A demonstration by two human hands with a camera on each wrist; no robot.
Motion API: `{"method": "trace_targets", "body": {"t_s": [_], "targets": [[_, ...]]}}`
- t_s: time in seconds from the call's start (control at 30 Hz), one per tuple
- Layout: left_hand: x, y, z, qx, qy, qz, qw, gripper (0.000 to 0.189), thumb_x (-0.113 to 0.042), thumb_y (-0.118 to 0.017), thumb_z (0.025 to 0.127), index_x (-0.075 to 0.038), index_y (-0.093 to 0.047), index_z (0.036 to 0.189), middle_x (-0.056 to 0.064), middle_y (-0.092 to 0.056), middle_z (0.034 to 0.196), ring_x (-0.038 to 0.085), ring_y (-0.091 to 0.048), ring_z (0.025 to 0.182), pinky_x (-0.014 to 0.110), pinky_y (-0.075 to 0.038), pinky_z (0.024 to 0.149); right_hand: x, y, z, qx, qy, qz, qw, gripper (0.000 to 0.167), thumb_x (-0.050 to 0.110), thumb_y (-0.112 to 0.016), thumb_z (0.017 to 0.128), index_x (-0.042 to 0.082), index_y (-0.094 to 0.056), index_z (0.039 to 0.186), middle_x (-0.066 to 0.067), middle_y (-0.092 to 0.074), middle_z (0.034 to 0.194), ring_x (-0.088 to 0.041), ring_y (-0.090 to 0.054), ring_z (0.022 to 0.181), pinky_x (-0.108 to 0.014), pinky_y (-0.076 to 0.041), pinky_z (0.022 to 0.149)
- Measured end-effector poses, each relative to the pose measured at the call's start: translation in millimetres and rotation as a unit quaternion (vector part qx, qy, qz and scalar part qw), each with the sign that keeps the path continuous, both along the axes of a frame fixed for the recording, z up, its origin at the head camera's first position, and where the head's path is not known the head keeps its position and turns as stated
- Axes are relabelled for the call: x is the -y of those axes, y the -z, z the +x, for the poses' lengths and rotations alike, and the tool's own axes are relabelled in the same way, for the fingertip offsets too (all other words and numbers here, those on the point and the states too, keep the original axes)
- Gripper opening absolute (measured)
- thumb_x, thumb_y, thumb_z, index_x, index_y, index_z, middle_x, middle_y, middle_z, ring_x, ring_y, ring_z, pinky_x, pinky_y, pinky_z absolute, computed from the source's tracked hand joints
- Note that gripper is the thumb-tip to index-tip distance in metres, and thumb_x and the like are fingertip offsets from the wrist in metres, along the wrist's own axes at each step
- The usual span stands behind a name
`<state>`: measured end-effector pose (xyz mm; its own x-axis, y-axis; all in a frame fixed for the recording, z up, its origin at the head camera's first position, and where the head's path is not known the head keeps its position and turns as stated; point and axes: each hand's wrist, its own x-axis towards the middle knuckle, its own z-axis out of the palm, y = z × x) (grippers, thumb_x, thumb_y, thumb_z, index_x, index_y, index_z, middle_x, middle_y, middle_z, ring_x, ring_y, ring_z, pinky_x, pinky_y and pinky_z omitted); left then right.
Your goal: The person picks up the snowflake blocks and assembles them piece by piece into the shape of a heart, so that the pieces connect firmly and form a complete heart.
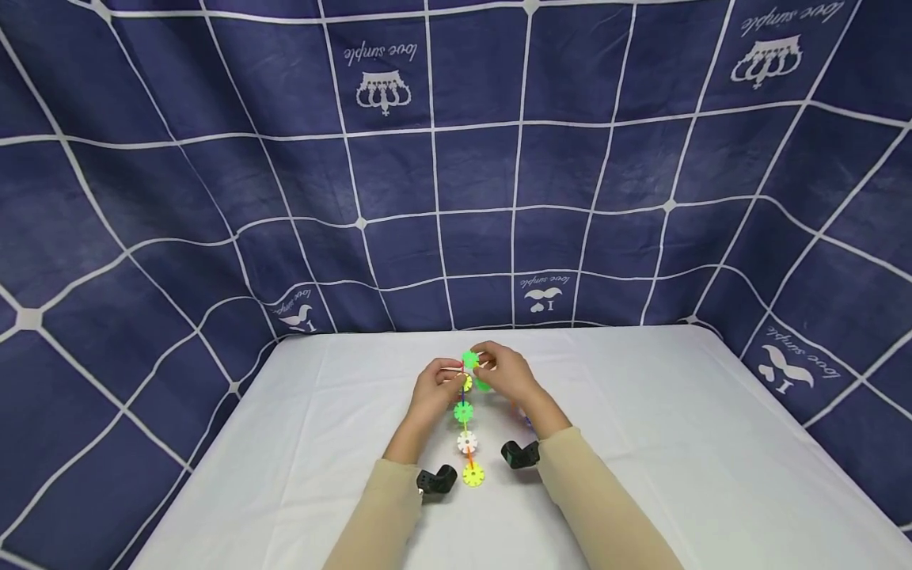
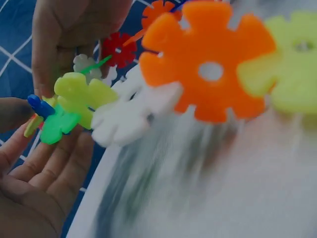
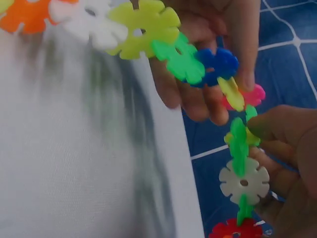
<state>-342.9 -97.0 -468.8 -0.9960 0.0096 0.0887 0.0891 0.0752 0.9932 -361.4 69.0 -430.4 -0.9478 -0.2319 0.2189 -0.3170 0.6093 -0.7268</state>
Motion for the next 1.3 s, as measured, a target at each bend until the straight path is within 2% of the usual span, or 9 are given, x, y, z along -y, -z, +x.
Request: {"method": "trace_targets", "body": {"t_s": [0.2,0.33,0.5,0.6,0.73,0.97,1.17,1.3], "targets": [[-16.0,-13.8,11.8,-0.019,0.006,0.062,0.9979,0.034,-0.005,-0.071,0.089,0.002,-0.057,0.119,0.008,-0.068,0.095,0.009,-0.070,0.075,0.032,-0.062,0.065,-3,-9.6,14.9,-0.060,0.035,-0.009,0.9975,0.037,0.018,-0.077,0.086,0.015,-0.067,0.121,-0.001,-0.076,0.100,-0.019,-0.068,0.091,-0.035,-0.053,0.079],[-25.3,-21.6,19.3,-0.030,-0.003,0.079,0.9964,0.036,-0.007,-0.075,0.087,0.000,-0.058,0.118,0.004,-0.069,0.095,0.006,-0.068,0.073,0.023,-0.058,0.061,-9,-12.0,23.7,-0.101,0.045,-0.041,0.9930,0.037,0.016,-0.079,0.086,0.016,-0.068,0.120,-0.002,-0.075,0.096,-0.020,-0.067,0.088,-0.038,-0.053,0.077],[-32.2,-29.5,27.0,-0.040,-0.007,0.071,0.9966,0.035,-0.009,-0.077,0.086,-0.005,-0.066,0.119,0.008,-0.072,0.104,0.004,-0.068,0.079,0.018,-0.057,0.070,-18,-14.5,33.4,-0.140,0.052,-0.061,0.9868,0.038,0.013,-0.078,0.086,0.016,-0.069,0.122,-0.004,-0.073,0.096,-0.020,-0.065,0.089,-0.041,-0.055,0.079],[-33.5,-33.4,30.0,-0.047,-0.002,0.063,0.9969,0.033,-0.010,-0.078,0.086,-0.006,-0.070,0.117,0.011,-0.073,0.107,0.006,-0.068,0.083,0.017,-0.057,0.076,-23,-17.0,37.3,-0.169,0.050,-0.057,0.9827,0.039,0.013,-0.078,0.086,0.017,-0.070,0.124,-0.003,-0.073,0.098,-0.019,-0.065,0.090,-0.040,-0.050,0.084],[-32.7,-37.2,32.4,-0.056,-0.001,0.046,0.9974,0.030,-0.011,-0.079,0.085,-0.008,-0.073,0.114,0.012,-0.073,0.105,0.006,-0.067,0.081,0.017,-0.056,0.073,-28,-20.4,40.1,-0.206,0.042,-0.042,0.9767,0.039,0.014,-0.078,0.086,0.019,-0.071,0.124,-0.001,-0.074,0.100,-0.021,-0.065,0.091,-0.041,-0.045,0.088],[-29.5,-43.9,34.8,-0.042,0.026,0.044,0.9978,0.032,-0.010,-0.078,0.086,-0.005,-0.072,0.117,0.012,-0.072,0.106,0.006,-0.064,0.075,0.019,-0.056,0.063,-31,-22.6,41.9,-0.217,0.038,-0.039,0.9746,0.039,0.012,-0.077,0.086,0.020,-0.071,0.124,-0.002,-0.075,0.103,-0.022,-0.065,0.093,-0.043,-0.045,0.092],[-27.6,-49.6,35.0,-0.028,0.040,0.038,0.9981,0.031,-0.004,-0.075,0.087,-0.001,-0.070,0.118,0.016,-0.072,0.107,0.009,-0.063,0.069,0.022,-0.058,0.060,-29,-22.4,42.8,-0.225,0.047,-0.037,0.9725,0.040,0.010,-0.077,0.086,0.018,-0.071,0.124,-0.002,-0.075,0.101,-0.021,-0.065,0.091,-0.042,-0.047,0.090],[-27.4,-50.6,35.5,-0.035,0.044,0.037,0.9978,0.030,-0.004,-0.076,0.087,-0.002,-0.071,0.116,0.016,-0.072,0.106,0.010,-0.063,0.067,0.021,-0.057,0.059,-30,-23.3,42.1,-0.236,0.063,-0.035,0.9692,0.040,0.011,-0.076,0.087,0.016,-0.070,0.126,-0.004,-0.074,0.101,-0.022,-0.066,0.089,-0.041,-0.048,0.086]]}}
